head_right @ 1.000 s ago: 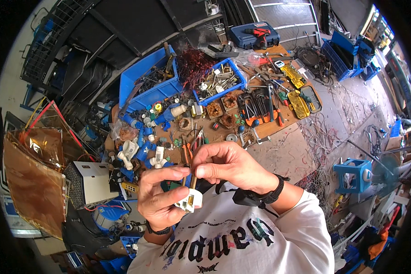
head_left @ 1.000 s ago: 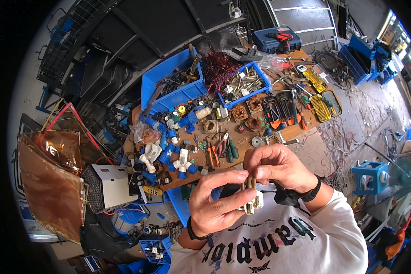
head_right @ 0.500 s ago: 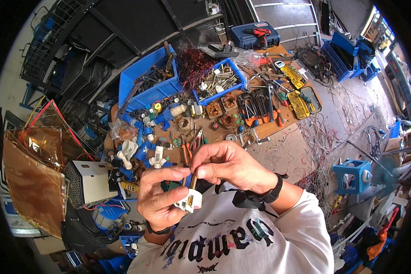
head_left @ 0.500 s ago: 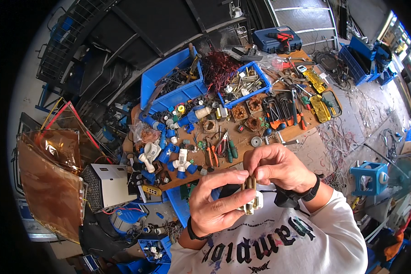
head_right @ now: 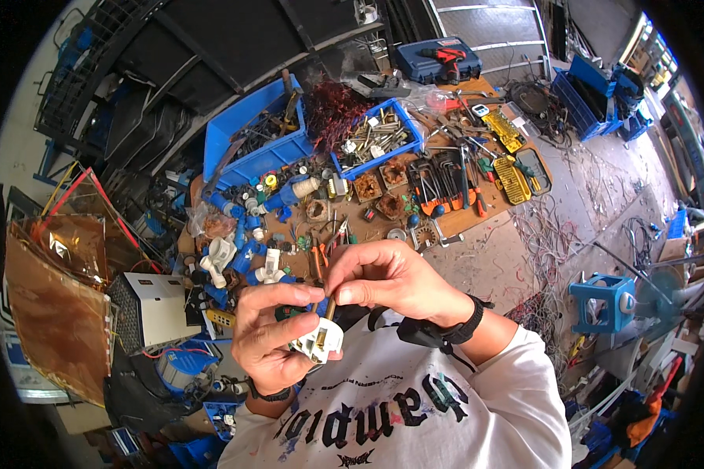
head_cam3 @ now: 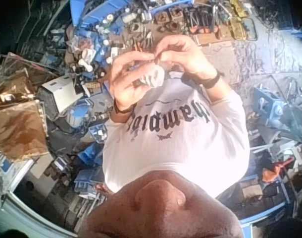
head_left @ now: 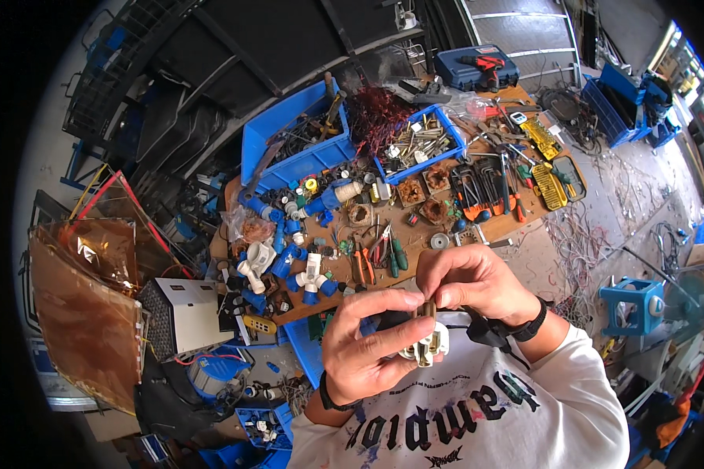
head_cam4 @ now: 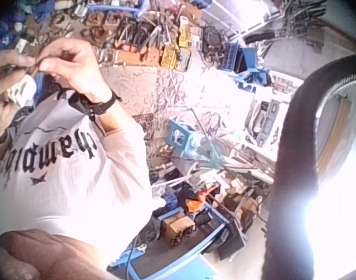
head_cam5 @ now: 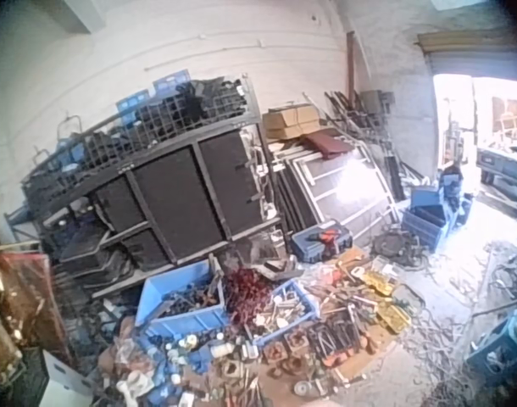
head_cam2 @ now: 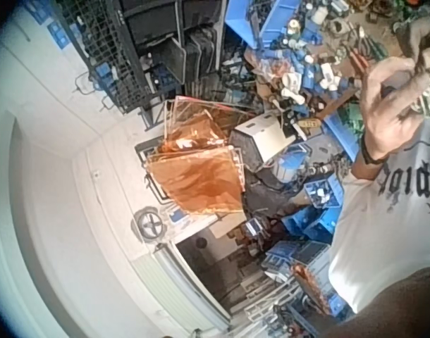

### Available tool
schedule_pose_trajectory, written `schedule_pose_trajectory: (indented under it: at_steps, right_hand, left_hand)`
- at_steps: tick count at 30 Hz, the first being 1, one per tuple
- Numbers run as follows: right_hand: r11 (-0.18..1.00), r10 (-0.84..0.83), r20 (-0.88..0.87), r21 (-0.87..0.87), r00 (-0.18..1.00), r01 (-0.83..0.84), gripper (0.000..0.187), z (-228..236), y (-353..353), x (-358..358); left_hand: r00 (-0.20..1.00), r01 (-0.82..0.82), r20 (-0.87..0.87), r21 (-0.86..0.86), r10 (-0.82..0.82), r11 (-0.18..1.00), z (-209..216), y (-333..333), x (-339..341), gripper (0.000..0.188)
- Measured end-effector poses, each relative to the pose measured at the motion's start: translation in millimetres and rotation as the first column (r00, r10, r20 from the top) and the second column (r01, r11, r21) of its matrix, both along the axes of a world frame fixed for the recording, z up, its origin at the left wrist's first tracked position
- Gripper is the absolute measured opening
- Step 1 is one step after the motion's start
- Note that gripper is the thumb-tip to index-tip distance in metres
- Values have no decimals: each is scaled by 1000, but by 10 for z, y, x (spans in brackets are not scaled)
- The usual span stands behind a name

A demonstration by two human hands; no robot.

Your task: The person uses pliers to manipulate a small metal component, then picks up a white plastic electrical connector. They insert a brass-colored metal piece into the connector and rotate it to secure it in place. The workspace is cluttered with various tools and parts.

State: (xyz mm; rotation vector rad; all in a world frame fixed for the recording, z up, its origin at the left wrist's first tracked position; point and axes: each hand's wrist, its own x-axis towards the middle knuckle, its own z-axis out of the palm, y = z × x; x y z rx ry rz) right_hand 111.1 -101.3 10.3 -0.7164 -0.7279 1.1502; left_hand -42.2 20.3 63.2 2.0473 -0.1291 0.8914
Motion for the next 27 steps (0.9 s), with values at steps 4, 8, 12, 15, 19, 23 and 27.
schedule_pose_trajectory:
  at_steps: [4,8,12,15,19,23,27]
  right_hand:
    - [971,-211,345,180,914,156,14,115,21,-5]
    - [949,-306,556,239,773,204,13,192,-51,16]
    - [913,-407,581,288,704,290,15,199,-59,-85]
    - [880,-475,608,338,636,334,15,143,-48,-128]
    - [842,-540,646,401,540,362,13,95,-45,-126]
    - [799,-600,684,489,415,350,11,107,-48,-112]
    - [757,-651,647,516,398,401,13,114,-45,-141]
  left_hand:
    - [998,-51,-24,-14,50,999,-4,4,-51,51]
    - [999,-40,-20,34,40,999,50,32,-48,51]
    - [1000,-28,-4,32,28,999,38,16,-50,50]
    - [1000,-28,-10,23,28,999,69,-5,-47,49]
    - [999,-45,-19,31,45,999,83,-28,-33,48]
    - [1000,-24,-18,17,24,1000,72,-23,-56,48]
    - [1000,5,-14,31,-4,1000,55,-26,-48,49]
